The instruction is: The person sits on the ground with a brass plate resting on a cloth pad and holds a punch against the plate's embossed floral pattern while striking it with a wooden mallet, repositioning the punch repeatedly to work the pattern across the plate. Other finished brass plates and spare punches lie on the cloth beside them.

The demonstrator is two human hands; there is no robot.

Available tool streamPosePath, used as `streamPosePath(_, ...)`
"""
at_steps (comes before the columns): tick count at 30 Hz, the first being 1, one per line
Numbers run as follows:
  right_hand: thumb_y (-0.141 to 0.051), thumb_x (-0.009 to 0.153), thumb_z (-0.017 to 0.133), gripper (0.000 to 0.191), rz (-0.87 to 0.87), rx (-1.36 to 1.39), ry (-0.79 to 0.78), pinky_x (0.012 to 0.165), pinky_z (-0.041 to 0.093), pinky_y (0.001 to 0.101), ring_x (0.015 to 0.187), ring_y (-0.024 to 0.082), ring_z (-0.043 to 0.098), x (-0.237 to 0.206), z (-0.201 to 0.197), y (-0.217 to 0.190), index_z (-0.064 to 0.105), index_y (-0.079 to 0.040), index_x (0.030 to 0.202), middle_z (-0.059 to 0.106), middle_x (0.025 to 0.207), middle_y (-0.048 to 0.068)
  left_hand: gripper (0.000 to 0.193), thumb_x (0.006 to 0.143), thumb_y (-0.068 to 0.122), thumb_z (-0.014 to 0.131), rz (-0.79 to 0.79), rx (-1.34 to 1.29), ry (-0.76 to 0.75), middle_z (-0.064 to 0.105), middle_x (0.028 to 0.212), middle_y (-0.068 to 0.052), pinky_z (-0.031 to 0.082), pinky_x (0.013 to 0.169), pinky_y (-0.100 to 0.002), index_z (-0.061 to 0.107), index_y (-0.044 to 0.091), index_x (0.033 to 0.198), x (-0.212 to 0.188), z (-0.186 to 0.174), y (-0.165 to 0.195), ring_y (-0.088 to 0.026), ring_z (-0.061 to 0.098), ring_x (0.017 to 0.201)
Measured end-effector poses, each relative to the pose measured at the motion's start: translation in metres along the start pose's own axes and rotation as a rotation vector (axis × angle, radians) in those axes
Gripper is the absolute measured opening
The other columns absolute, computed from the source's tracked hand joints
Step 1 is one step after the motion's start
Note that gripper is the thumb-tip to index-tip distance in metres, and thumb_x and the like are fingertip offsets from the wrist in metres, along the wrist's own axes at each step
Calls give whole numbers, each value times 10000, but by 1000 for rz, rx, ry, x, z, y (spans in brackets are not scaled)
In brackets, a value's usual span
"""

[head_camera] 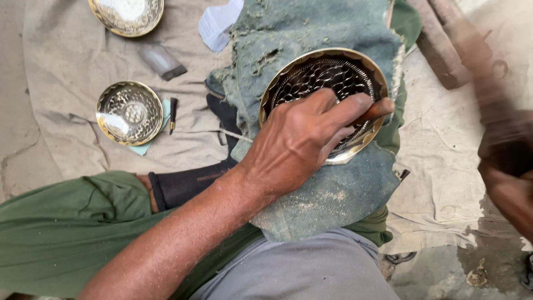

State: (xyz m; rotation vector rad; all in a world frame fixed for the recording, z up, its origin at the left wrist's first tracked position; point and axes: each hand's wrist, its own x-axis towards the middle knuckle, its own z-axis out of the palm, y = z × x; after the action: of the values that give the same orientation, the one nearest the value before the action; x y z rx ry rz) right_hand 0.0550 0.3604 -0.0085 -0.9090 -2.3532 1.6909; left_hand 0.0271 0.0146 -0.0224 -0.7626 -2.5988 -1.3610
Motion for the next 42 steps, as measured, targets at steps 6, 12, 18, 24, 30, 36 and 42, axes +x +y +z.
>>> streamPosePath(6, 69, 942, 578, 254, -388, -701, -288, 758, 504, 307, 791, 174, 600, -29, -15, 11, 590, 42, 1195, 610, 898, 120, 328, 1037, 171, 715, 11, -11, -63, 546, 833, -13, 587, 598, -335, 576, 196, 1334, 4, 0, -3, -153, 636, 718)
streamPosePath(12, 115, 906, 639, 329, -339, -789, -410, 557, 464, 332, 634, 200, 566, -50, 2, -25, 549, 7, 1203, 589, 823, 101, 391, 1064, 75, 579, 42, 58, -166, 531, 752, -34, 550, 484, -314, 582, 254, 1411, 10, 0, -3, -145, 605, 611)
streamPosePath(18, 12, 923, 677, 280, -365, -667, -232, 618, 546, 293, 684, 166, 621, -64, 22, -15, 538, 76, 1157, 618, 819, 93, 427, 1072, 55, 527, 101, 72, -242, 525, 784, -39, 547, 513, -299, 574, 261, 1442, 14, -8, -5, -135, 581, 602)
streamPosePath(24, 26, 934, 733, 104, -420, -522, -211, 639, 546, 309, 726, 157, 674, -77, 21, 13, 662, 50, 1005, 670, 846, 115, 235, 1065, 198, 548, 106, 73, -408, 553, 670, -73, 534, 431, -378, 625, 206, 1287, 27, -10, -6, -192, 632, 556)
streamPosePath(30, -19, 855, 718, 139, -398, -371, -93, 602, 569, 285, 701, 135, 668, -87, 39, 38, 633, -40, 963, 660, 868, 40, 239, 1055, 335, 533, 151, 7, -518, 635, 738, -61, 560, 578, -454, 684, 149, 1056, 34, -21, -10, -225, 698, 642)
streamPosePath(36, 44, 929, 749, 199, -504, -294, -24, 720, 547, 283, 820, 147, 625, -100, 40, 66, 610, -27, 1052, 649, 944, 62, 250, 990, 338, 573, 216, -21, -557, 650, 720, -67, 575, 626, -440, 736, 150, 976, 37, -24, -6, -225, 724, 697)
streamPosePath(42, 161, 853, 739, 235, -369, -407, -86, 730, 579, 404, 773, 201, 645, -109, 24, 88, 619, 20, 997, 650, 923, 115, 331, 996, 65, 632, 144, -64, -531, 709, 834, -31, 594, 616, -351, 727, 255, 1250, 38, -38, -4, -188, 717, 741)
